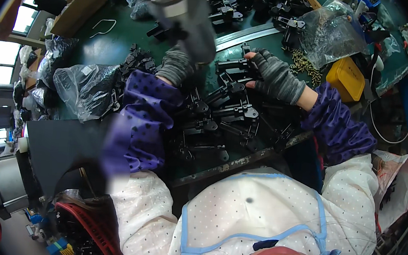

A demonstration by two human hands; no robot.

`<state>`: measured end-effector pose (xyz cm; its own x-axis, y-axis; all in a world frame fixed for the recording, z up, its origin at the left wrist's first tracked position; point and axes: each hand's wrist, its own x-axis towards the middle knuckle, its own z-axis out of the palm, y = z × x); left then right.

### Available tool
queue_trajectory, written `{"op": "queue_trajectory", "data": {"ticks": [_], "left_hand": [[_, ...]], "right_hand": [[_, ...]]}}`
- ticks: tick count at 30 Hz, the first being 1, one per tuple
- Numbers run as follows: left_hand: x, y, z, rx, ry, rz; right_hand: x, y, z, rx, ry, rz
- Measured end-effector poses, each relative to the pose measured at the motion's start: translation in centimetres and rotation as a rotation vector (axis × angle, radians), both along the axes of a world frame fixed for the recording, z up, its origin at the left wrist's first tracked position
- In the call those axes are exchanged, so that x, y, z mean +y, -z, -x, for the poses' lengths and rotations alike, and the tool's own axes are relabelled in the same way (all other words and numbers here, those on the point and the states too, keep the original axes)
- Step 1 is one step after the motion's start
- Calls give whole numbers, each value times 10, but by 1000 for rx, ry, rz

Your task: Assembling black plastic components by inserting pins and using a pneumatic power screwdriver at a manual workstation.

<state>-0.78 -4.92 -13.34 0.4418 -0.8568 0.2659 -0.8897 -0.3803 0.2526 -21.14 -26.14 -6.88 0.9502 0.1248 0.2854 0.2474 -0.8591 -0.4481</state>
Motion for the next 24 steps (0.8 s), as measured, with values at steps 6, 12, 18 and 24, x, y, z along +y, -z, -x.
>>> {"op": "queue_trajectory", "data": {"ticks": [6, 12, 18, 24], "left_hand": [[-33, -75, 74, 561, -94, 398], [-55, -62, 91, 769, -25, 437], [-68, -43, 92, 769, 42, 410], [-62, -60, 100, 545, -150, 230]], "right_hand": [[-46, -10, -15, 159, 80, -404], [-43, -18, -31, 409, 37, -895], [-42, -13, -42, 548, 38, -880], [-80, -4, -34, 347, 200, -551]]}}
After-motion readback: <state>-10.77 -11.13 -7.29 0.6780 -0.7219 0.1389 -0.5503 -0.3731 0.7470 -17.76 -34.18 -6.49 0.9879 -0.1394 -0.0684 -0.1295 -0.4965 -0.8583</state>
